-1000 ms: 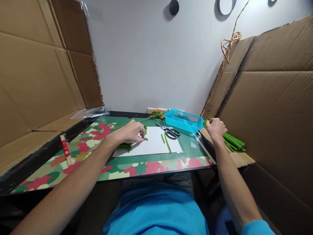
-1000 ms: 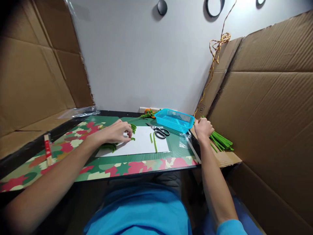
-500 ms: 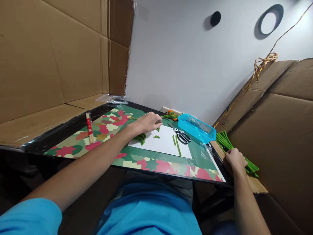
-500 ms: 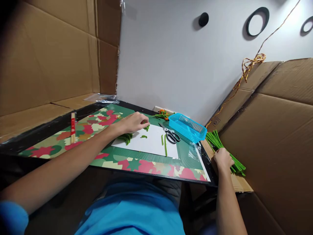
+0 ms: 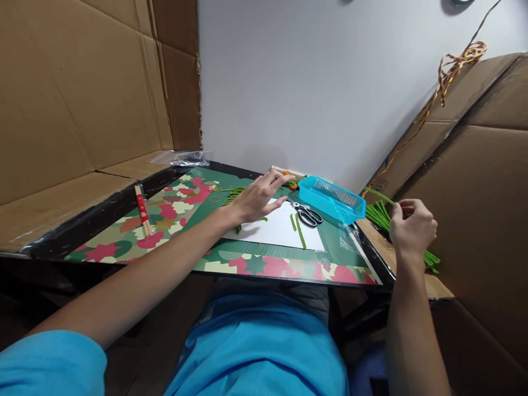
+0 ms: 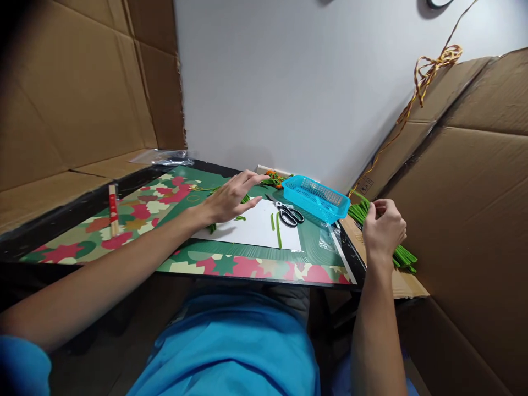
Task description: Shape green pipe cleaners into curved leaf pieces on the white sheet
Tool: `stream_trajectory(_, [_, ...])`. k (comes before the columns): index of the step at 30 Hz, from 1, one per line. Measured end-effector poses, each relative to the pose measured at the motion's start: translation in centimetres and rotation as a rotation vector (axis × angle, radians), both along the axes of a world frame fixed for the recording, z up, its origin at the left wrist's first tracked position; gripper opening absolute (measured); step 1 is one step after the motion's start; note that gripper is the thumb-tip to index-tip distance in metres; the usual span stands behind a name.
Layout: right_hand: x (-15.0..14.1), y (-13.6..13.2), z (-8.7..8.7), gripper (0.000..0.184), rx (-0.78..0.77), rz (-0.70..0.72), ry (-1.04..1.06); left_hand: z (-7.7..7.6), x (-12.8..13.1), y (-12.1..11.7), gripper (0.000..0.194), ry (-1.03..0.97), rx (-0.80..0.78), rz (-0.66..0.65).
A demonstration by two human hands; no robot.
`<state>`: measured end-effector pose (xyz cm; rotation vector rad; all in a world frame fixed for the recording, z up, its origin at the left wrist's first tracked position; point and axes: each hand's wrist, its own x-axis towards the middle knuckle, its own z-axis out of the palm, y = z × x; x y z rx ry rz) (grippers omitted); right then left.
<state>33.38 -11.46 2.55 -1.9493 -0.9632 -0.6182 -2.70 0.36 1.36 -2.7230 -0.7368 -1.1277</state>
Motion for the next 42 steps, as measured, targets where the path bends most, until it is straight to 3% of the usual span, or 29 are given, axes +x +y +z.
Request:
stream_trajectory(3, [-2.9,0.4,0.4,0.025,0.227,0.123,-0.120,-0.2,0.3,-0.1,0.065,-0.017,0.044,-0.078])
stream_trajectory(5, [-4.6,0.9,0.3,0.028,0.253,0.360,-0.154,-0.3,0.3,-0.3,0.073,-0.075,0.098,-0.095])
stream_trajectory(8, [-6.8,2.5,0.2,0.030,0.168,0.733,-0.126,-0.2,0.3,-0.7,0.079,-0.200,0.178,-0.040])
stream_trajectory(10, [-8.0,3.9,0.3,0.032,0.147,0.913,-0.062,0.0,0.3,-1.0,0.073,-0.217,0.210,0.019])
stream_trajectory(13, [-9.2,6.6,0.6,0.038,0.181,1.113,0.086,0.3,0.2,-1.1,0.049,-0.140,0.208,0.092])
stream_trajectory(20, [-10.1,11.7,-0.1,0.047,0.192,1.316,0.530,0.2,0.1,-0.1,0.037,-0.212,-0.020,0.253])
stream_trajectory(26, [-10.5,12.4,-2.5,0.047,-0.078,1.689,0.981,-0.2,0.3,0.9,0.029,-0.323,-0.287,0.127])
stream_trajectory(30, [-11.0,11.9,-2.7,0.036,0.001,1.832,1.063,-0.4,1.2,1.1,0.039,-0.463,-0.640,-0.071])
stream_trajectory(33, [-11.5,11.3,-2.5,0.032,0.008,1.912,1.089,-0.3,1.7,0.8,0.050,-0.458,-0.864,-0.238])
stream_trajectory(37, [-12.4,10.8,-2.7,0.034,-0.073,1.977,1.074,-0.1,1.9,0.0,0.055,-0.412,-0.992,-0.286])
stream_trajectory(42, [-13.3,11.4,-3.3,0.037,0.084,1.892,1.123,-0.1,1.8,-0.3,0.047,-0.338,-1.080,-0.285])
